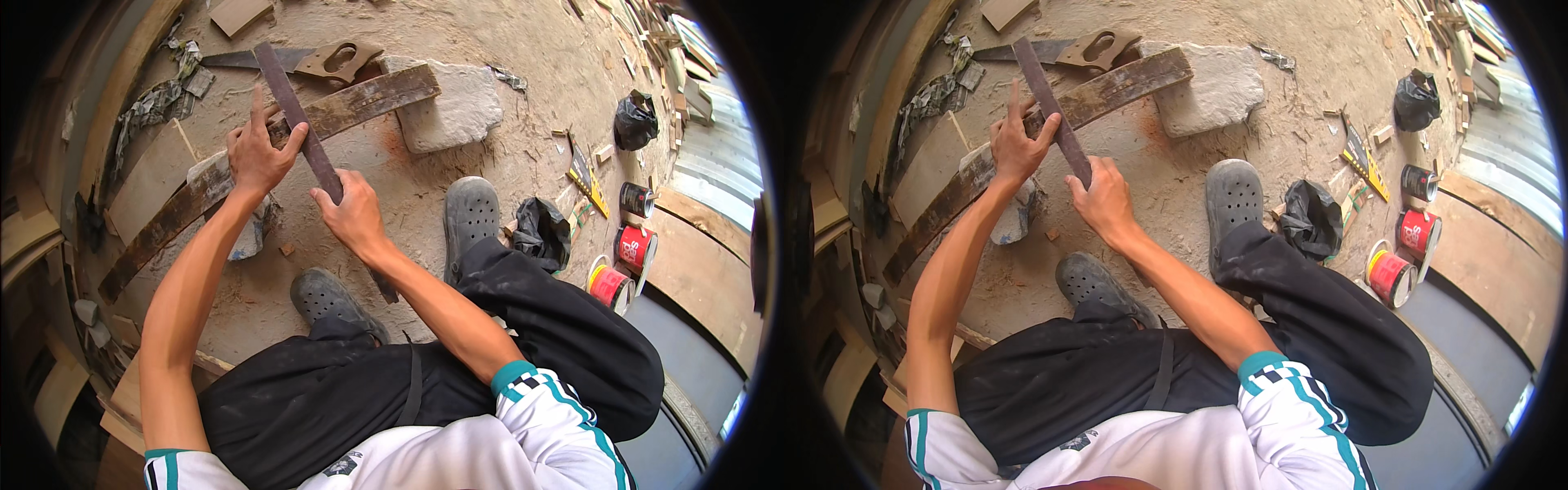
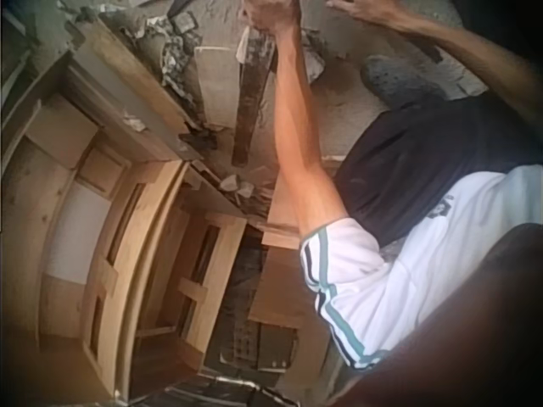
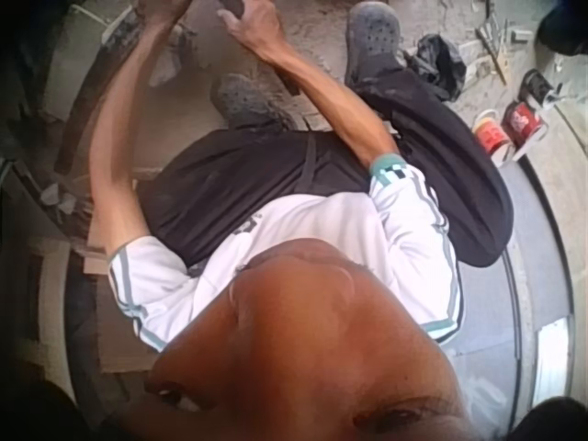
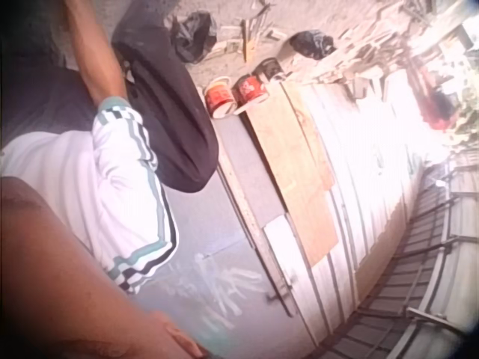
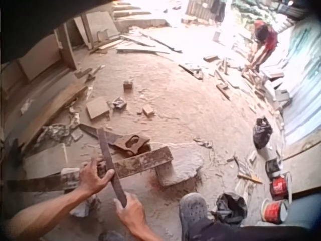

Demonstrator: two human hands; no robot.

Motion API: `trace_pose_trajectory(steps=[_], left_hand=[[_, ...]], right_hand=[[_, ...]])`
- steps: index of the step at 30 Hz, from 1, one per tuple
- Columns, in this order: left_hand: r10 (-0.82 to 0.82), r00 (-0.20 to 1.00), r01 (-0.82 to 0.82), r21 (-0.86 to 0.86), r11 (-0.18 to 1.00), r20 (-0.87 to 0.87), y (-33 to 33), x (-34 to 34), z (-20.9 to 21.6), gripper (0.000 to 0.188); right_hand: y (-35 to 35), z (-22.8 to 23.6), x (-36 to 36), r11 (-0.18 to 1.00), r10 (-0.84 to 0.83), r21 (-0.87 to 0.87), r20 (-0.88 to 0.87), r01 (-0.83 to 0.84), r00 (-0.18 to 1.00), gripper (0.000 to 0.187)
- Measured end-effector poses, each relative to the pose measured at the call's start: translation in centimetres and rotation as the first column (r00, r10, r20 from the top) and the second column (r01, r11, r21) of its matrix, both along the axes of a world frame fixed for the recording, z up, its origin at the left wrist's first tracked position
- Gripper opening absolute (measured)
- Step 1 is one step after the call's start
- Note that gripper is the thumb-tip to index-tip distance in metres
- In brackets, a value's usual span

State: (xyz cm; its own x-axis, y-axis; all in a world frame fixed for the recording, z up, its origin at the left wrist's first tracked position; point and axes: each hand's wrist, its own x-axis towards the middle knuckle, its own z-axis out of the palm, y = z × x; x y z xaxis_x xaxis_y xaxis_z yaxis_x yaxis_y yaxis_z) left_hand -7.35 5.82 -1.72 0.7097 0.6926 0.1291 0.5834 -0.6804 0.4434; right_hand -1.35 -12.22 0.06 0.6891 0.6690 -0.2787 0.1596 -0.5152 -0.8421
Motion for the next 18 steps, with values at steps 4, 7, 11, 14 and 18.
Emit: trace_pose_trajectory(steps=[4,7,11,14,18], left_hand=[[-0.121,0.992,0.121,0.003,0.993,-0.025,0.01,-0.10,0.45,0.062],[-0.120,0.993,0.120,0.043,0.992,-0.009,0.03,-0.24,0.13,0.057],[-0.124,0.991,0.126,0.059,0.990,-0.050,0.04,-0.18,0.03,0.058],[-0.126,0.990,0.131,0.077,0.988,-0.067,0.10,-0.22,-0.17,0.059],[-0.132,0.988,0.139,0.083,0.987,-0.082,0.13,-0.19,-0.20,0.059]], right_hand=[[-0.05,-0.16,-0.10,1.000,-0.005,0.021,0.018,0.004,1.000,0.043],[-0.01,-0.22,-0.29,0.999,-0.010,0.033,0.030,0.009,1.000,0.043],[0.02,-0.15,-0.40,1.000,-0.018,0.024,0.019,0.018,1.000,0.043],[0.01,-0.06,-0.49,0.999,-0.036,0.038,0.012,0.035,0.999,0.043],[-0.03,-0.39,-0.48,0.999,-0.021,0.033,0.021,0.020,1.000,0.044]])
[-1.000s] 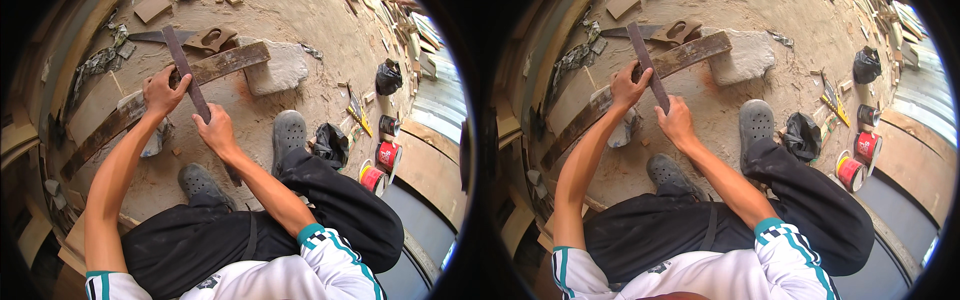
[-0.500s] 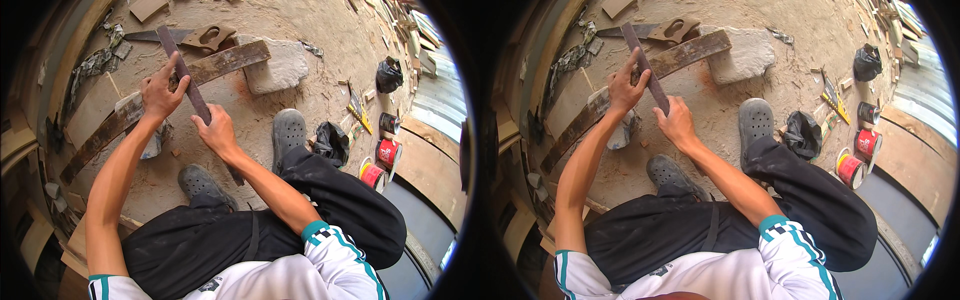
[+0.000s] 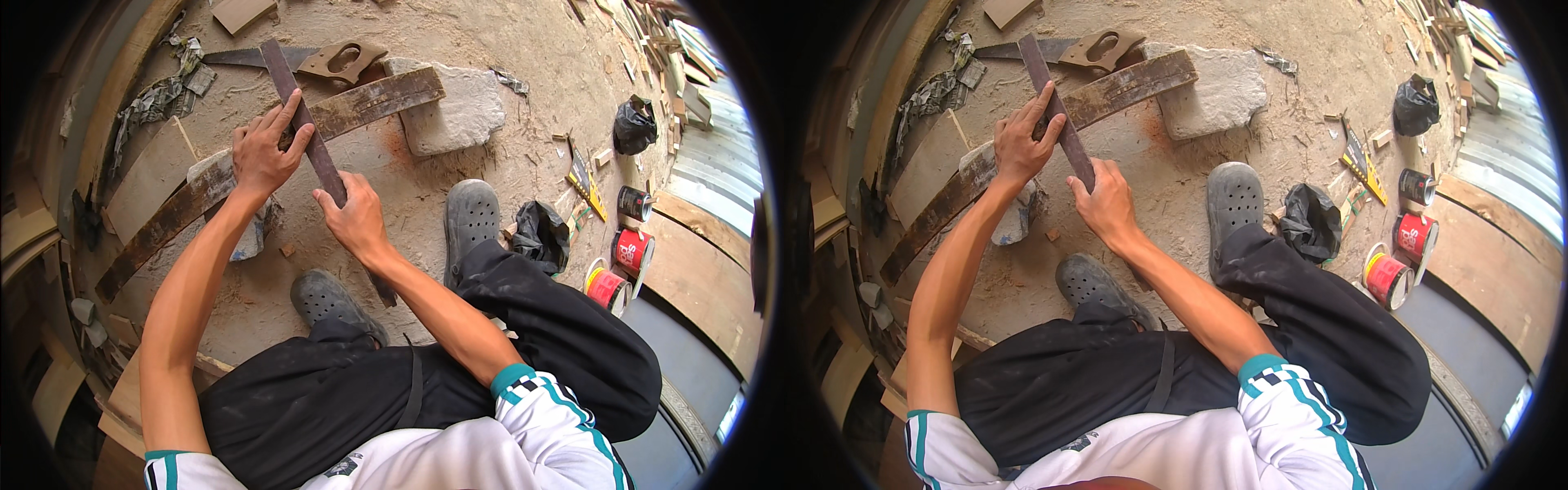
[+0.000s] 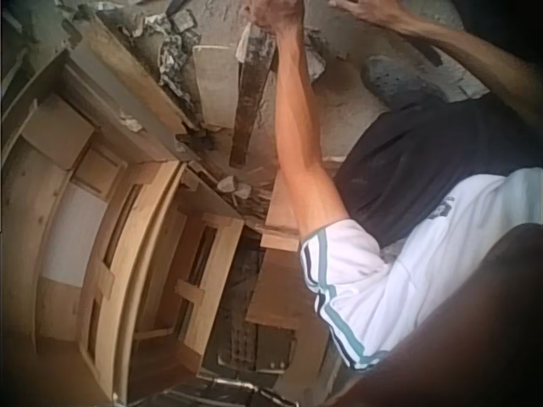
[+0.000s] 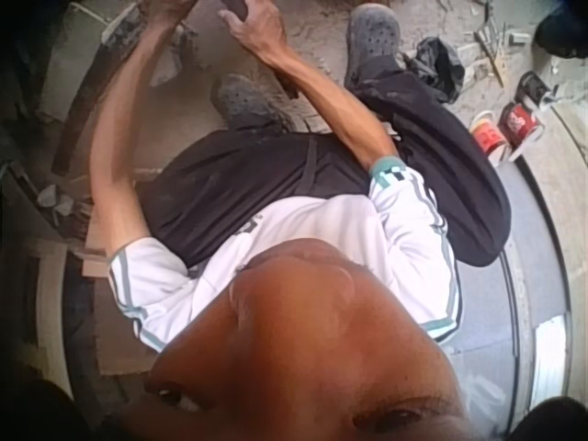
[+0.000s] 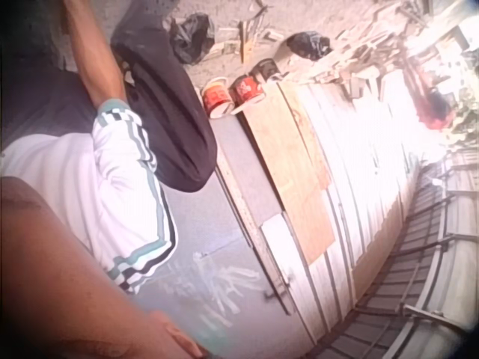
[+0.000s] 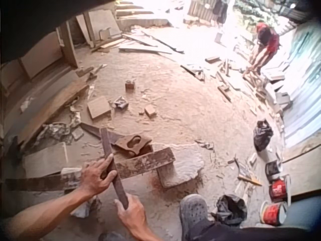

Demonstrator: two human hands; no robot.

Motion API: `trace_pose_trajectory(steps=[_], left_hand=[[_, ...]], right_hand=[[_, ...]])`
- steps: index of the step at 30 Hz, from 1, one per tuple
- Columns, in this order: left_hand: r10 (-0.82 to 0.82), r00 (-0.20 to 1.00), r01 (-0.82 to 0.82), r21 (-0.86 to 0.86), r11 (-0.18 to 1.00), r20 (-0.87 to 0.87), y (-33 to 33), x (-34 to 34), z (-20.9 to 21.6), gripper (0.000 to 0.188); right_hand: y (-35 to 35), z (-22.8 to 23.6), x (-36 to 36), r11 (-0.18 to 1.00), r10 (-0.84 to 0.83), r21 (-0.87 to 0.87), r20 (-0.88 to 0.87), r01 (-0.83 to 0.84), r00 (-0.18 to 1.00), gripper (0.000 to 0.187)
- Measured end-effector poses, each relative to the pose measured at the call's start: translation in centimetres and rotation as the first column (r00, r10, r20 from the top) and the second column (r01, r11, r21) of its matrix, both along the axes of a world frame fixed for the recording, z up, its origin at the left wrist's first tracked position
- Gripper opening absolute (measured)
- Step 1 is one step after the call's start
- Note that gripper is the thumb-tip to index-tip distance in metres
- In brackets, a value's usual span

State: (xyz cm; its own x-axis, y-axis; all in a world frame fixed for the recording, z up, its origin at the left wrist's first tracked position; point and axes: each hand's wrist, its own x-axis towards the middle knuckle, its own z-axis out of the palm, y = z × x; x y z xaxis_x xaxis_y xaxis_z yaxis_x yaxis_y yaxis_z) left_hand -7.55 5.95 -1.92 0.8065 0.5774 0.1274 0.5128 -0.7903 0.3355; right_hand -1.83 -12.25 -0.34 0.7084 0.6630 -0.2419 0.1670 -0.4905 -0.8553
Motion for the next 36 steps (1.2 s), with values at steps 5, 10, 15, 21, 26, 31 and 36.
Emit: trace_pose_trajectory(steps=[5,10,15,21,26,31,36], left_hand=[[0.003,1.000,-0.003,-0.005,1.000,-0.012,0.1,0.0,0.0,0.060],[0.009,1.000,-0.009,0.006,1.000,-0.010,0.2,-0.1,-0.3,0.060],[0.003,1.000,-0.003,0.012,1.000,-0.001,0.2,0.0,-0.3,0.060],[-0.056,0.998,0.056,0.022,0.998,-0.034,0.1,-0.2,0.2,0.073],[-0.080,0.996,0.082,0.042,0.996,-0.040,0.3,-0.7,0.3,0.081],[-0.080,0.996,0.082,0.060,0.995,-0.037,0.2,-0.4,0.2,0.081],[-0.080,0.992,0.083,0.026,0.996,-0.092,0.0,-0.4,0.9,0.081]], right_hand=[[-0.1,0.2,0.1,1.000,0.021,0.005,0.001,-0.021,1.000,0.044],[-0.1,0.5,0.2,0.999,0.034,-0.008,0.012,-0.034,0.999,0.044],[-0.1,0.2,0.0,1.000,-0.007,0.012,0.017,0.007,1.000,0.042],[-0.2,-0.2,0.1,1.000,0.018,0.011,0.055,-0.019,0.998,0.042],[-0.1,1.3,1.7,0.998,-0.036,-0.048,0.044,0.039,0.998,0.033],[1.0,0.0,5.8,0.976,0.011,0.210,0.185,-0.050,0.983,0.020],[4.5,1.2,6.8,0.994,0.019,0.100,0.124,-0.032,0.992,0.020]])
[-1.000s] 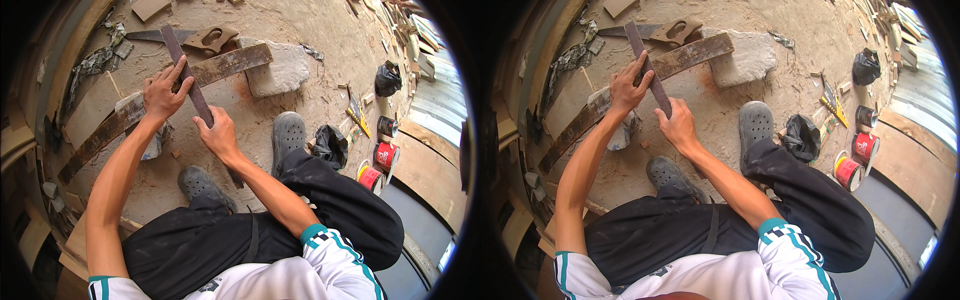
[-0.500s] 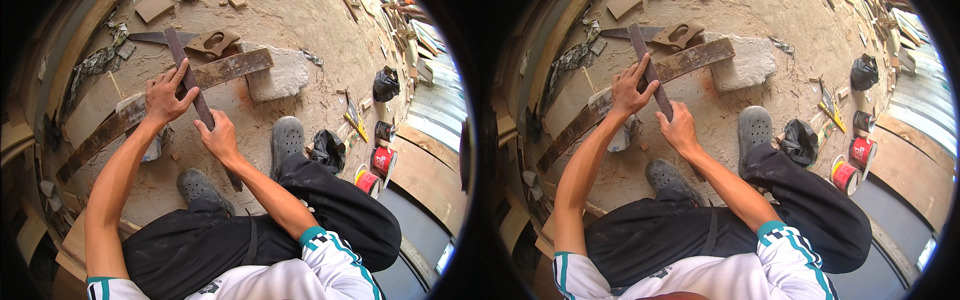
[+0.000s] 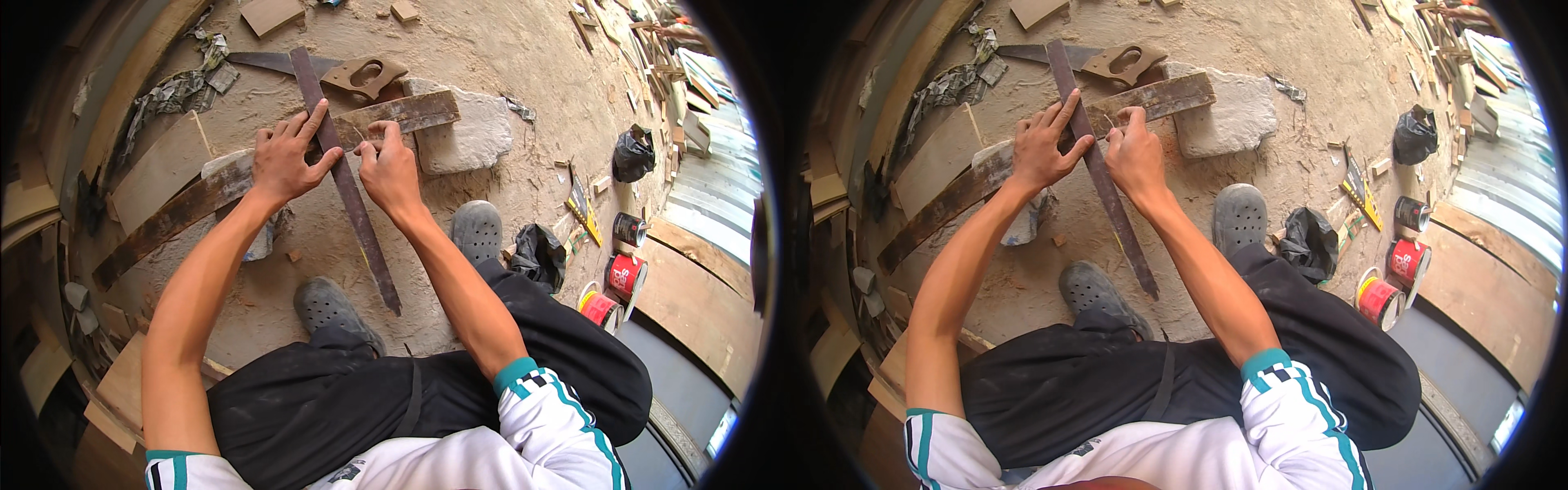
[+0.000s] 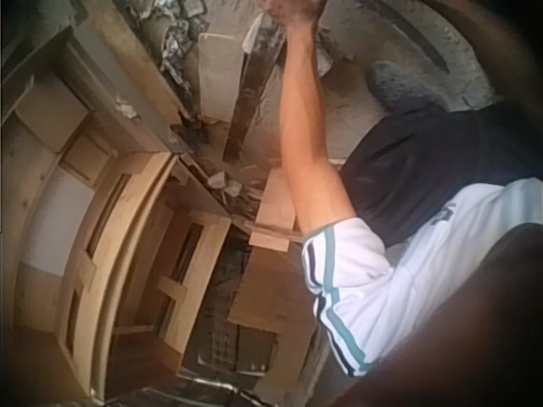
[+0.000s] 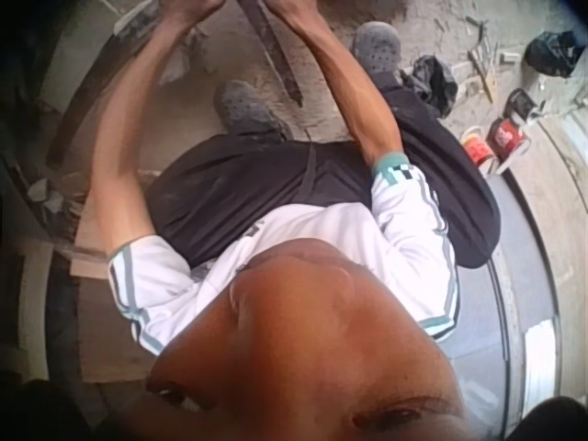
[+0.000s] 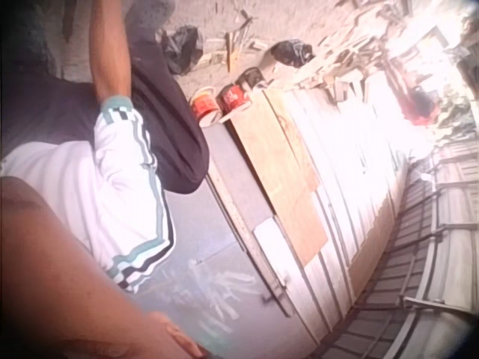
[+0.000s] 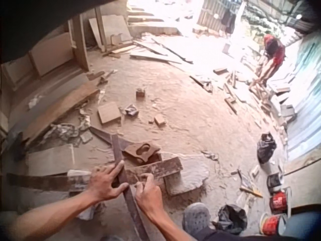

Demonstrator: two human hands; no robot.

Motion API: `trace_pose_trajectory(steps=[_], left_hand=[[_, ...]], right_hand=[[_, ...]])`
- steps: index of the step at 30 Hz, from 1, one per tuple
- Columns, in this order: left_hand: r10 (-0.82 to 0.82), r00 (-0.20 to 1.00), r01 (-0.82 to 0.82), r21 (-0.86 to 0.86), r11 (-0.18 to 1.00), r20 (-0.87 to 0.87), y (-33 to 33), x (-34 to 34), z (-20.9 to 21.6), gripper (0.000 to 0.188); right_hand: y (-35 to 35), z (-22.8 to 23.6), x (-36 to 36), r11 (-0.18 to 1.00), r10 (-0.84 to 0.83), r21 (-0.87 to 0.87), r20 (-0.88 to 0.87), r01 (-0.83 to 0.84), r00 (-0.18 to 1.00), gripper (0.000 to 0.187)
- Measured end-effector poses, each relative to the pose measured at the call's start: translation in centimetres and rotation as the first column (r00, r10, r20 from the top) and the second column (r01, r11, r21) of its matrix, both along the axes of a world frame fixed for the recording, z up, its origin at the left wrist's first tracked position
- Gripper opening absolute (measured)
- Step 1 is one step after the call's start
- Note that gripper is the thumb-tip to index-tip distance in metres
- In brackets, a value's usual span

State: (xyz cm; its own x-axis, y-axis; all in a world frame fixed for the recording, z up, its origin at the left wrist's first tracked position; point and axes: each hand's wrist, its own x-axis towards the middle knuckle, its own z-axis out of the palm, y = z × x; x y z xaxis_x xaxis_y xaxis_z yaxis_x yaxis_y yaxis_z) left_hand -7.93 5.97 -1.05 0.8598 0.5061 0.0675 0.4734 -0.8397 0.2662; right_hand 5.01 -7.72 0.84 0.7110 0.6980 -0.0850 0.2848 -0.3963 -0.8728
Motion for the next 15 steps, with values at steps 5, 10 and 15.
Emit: trace_pose_trajectory(steps=[5,10,15], left_hand=[[0.004,1.000,-0.004,-0.014,1.000,-0.001,0.0,-0.1,0.5,0.082],[0.002,1.000,-0.002,-0.030,1.000,0.003,0.0,0.0,0.4,0.082],[-0.007,1.000,0.008,-0.023,1.000,0.029,0.1,-0.1,0.1,0.083]], right_hand=[[1.3,0.1,0.0,0.997,-0.005,-0.074,-0.011,0.004,1.000,0.020],[1.4,0.3,-0.8,0.999,-0.043,-0.028,0.061,0.045,0.997,0.021],[1.0,-0.1,-0.8,0.994,-0.007,-0.106,0.050,0.012,0.999,0.020]])
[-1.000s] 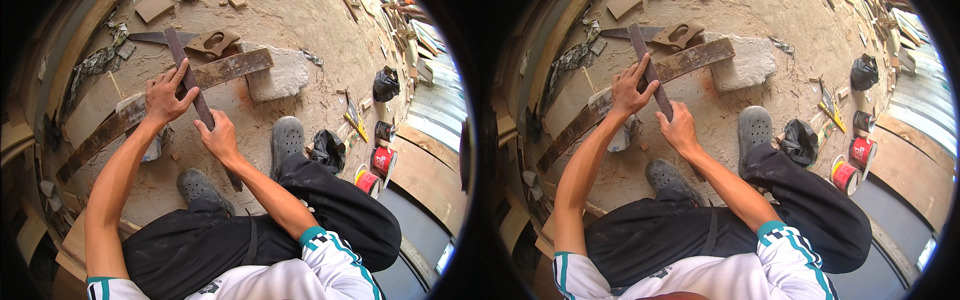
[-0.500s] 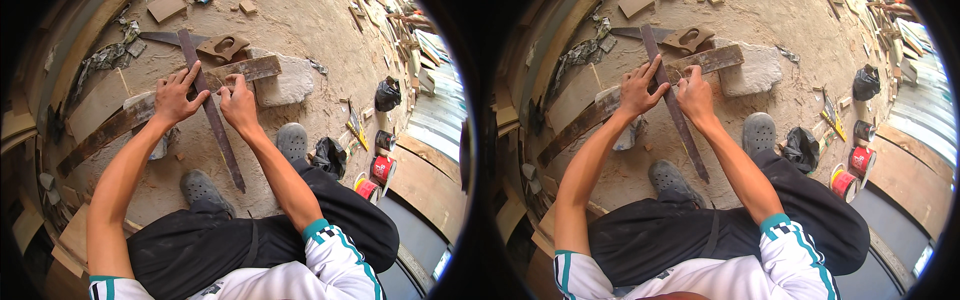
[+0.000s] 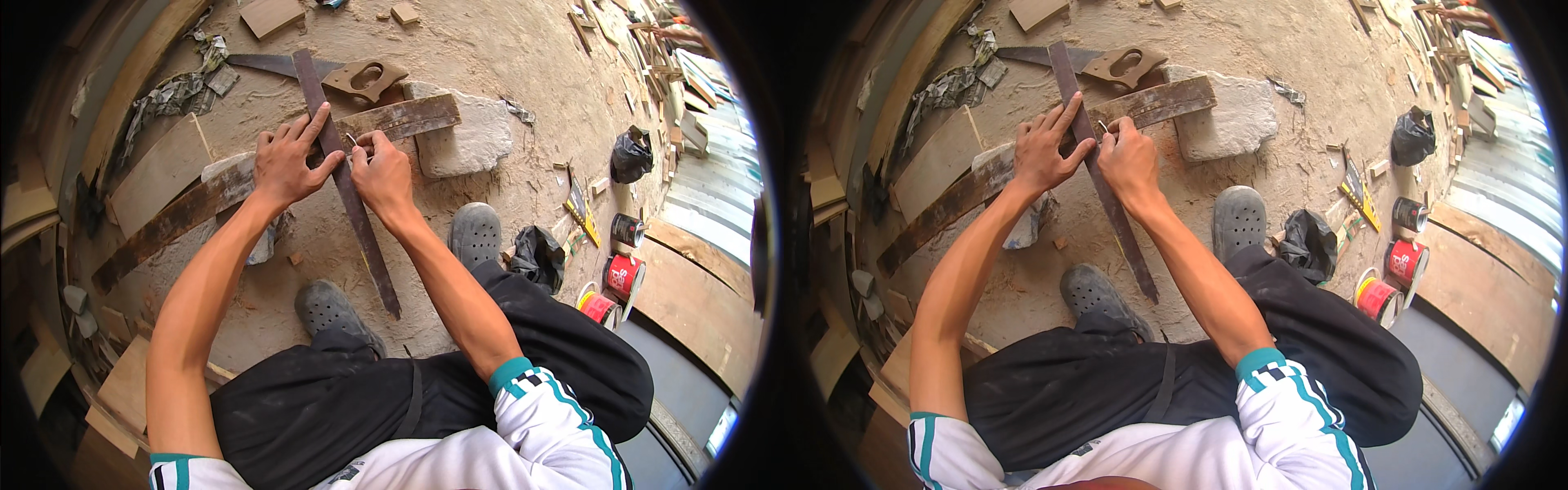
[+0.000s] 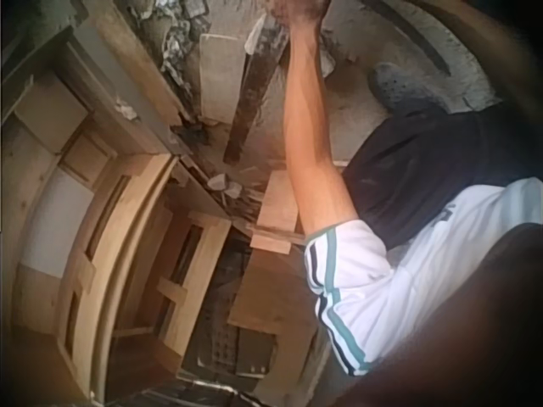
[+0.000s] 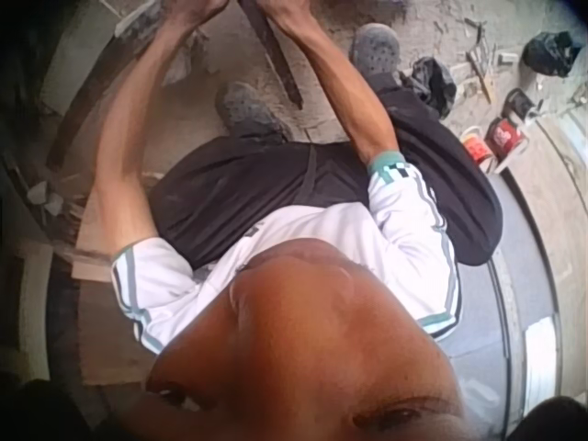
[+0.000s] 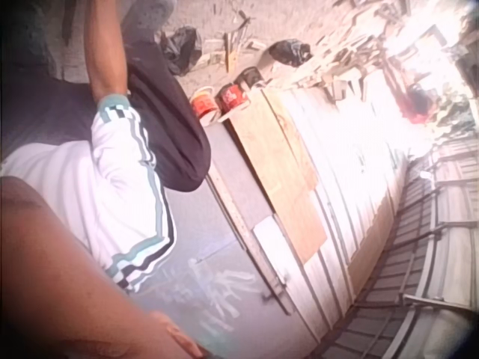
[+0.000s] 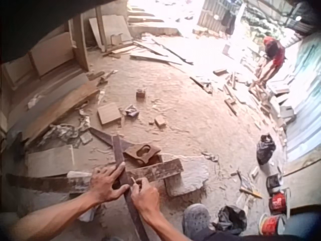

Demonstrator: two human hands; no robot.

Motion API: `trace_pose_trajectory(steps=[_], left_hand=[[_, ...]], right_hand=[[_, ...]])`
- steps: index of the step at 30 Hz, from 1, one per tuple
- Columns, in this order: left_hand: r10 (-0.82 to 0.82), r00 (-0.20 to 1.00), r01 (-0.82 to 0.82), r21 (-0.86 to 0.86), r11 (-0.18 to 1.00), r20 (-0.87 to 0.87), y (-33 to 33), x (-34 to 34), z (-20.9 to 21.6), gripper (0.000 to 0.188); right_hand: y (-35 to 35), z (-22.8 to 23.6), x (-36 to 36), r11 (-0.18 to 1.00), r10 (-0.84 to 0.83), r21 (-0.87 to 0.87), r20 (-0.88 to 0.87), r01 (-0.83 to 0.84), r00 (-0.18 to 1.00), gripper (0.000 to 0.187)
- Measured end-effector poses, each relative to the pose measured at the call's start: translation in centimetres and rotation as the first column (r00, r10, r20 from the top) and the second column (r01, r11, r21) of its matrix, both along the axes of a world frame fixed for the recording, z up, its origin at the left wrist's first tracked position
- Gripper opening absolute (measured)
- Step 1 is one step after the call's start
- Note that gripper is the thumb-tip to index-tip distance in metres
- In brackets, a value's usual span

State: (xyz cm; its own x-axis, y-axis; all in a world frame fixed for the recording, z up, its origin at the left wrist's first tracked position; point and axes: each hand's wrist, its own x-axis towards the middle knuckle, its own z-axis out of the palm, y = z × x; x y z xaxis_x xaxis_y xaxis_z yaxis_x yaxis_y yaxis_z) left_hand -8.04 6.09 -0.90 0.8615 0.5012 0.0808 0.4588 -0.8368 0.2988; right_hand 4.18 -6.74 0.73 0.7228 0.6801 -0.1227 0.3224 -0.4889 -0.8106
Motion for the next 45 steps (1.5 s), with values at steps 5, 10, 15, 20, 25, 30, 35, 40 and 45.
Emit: trace_pose_trajectory(steps=[5,10,15,20,25,30,35,40,45], left_hand=[[0.003,1.000,-0.003,0.003,1.000,-0.008,0.0,0.0,-0.2,0.083],[-0.002,1.000,0.002,0.020,1.000,0.025,0.1,0.0,-0.4,0.082],[-0.009,1.000,0.008,0.008,1.000,0.029,0.1,-0.1,-0.3,0.084],[-0.009,0.999,0.008,0.010,1.000,0.039,0.1,-0.1,-0.3,0.084],[-0.008,0.999,0.008,0.001,1.000,0.038,0.0,-0.1,-0.3,0.084],[-0.007,0.999,0.007,0.002,1.000,0.050,0.0,-0.1,-0.3,0.083],[-0.005,0.999,0.005,-0.001,1.000,0.055,0.1,-0.2,-0.3,0.082],[-0.006,0.998,0.005,0.015,1.000,0.060,0.0,-0.1,-0.4,0.083],[0.002,1.000,-0.003,0.052,0.999,0.026,-0.1,-0.1,-0.4,0.082]], right_hand=[[0.2,0.4,0.1,1.000,0.026,-0.016,0.012,-0.026,1.000,0.020],[1.7,0.3,0.7,0.995,0.091,-0.054,0.085,-0.086,0.992,0.022],[2.7,0.3,0.7,0.997,0.069,-0.038,0.139,-0.064,0.988,0.021],[2.7,0.3,0.8,0.997,0.071,-0.032,0.132,-0.067,0.989,0.020],[2.6,0.1,0.8,0.998,0.061,-0.004,0.117,-0.061,0.991,0.019],[3.0,-0.1,1.0,0.991,0.137,-0.030,0.212,-0.134,0.968,0.018],[3.4,-0.2,1.3,0.970,0.240,-0.047,0.276,-0.237,0.931,0.017],[2.9,-0.6,1.9,0.933,0.354,-0.058,0.331,-0.356,0.875,0.017],[-0.1,1.0,0.4,0.906,0.423,-0.159,0.288,-0.392,0.859,0.014]])
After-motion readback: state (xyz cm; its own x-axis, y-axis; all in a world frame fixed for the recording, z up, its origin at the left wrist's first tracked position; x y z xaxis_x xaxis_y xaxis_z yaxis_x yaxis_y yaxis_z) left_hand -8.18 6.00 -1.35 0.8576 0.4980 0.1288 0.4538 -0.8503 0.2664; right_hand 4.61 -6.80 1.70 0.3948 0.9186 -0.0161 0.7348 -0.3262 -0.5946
